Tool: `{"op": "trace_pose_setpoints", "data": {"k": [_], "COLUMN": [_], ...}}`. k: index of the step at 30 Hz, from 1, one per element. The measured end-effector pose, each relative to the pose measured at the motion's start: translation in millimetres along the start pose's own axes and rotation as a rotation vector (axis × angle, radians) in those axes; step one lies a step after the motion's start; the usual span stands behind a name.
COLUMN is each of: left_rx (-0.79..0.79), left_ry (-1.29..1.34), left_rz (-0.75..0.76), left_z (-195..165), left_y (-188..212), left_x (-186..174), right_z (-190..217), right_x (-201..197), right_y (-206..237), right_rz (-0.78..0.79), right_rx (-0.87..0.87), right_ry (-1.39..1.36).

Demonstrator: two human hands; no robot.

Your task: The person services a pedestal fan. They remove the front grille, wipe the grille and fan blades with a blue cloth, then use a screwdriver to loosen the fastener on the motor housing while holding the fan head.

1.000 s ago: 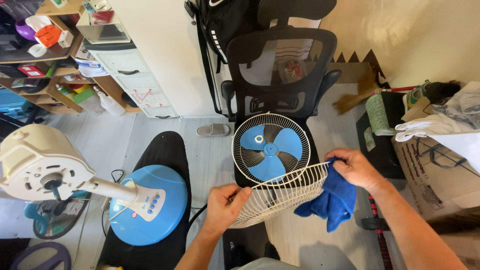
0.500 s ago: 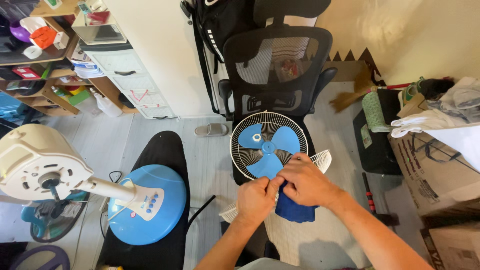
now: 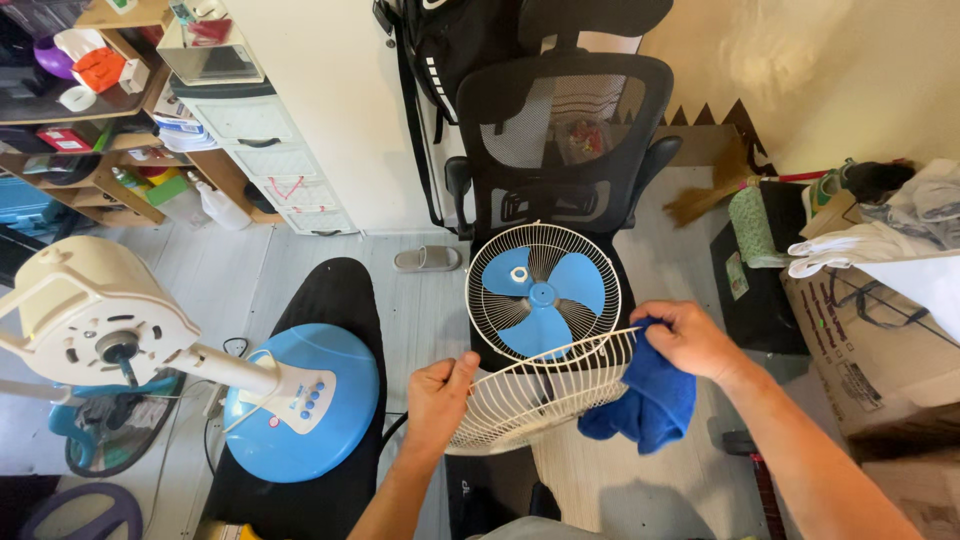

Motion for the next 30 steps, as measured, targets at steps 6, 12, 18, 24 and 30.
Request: {"op": "trace_pose_setpoints", "data": {"k": [6,12,18,24,30], "left_rx": [0.121,0.06,0.025,-0.072,-0.101], "left_ry": [-0.295,-0.567,-0.42,-0.044,-0.217], "left_rz": [0.216,0.128,-0.012,-0.058,0.048], "left_z": [-20.0,-38.1,-29.4,14.2,25.2], "left_y": [0.9,2.4,-8.6,-19.0,-19.8], "left_x": [39.8,97.7,81.8,29.0,10.6], "right_z": [50.0,114.8,114.2,47.8,8.6], "right_x": [65.2,101.2,62.5,-11.4,7.1], "right_y": [15.0,38.7,34.6,18.1,13.3], "right_rz": [-0.148,-0.121,-0.168,-0.19,-0.135], "right_rx": [-0.313,-0.494,-0.559,-0.484,0.065], "right_ry": [0.244,0.469,0.441,0.367,0.117]}}
Point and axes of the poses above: each hand's wrist, its own y-axis away from the middle knuckle, its own x-axis out of the palm, z = x × y, the point moved 2 cm from there along -y, towards the middle knuckle, and after that the axes turned 7 degrees about x, right-handed, at the moved point
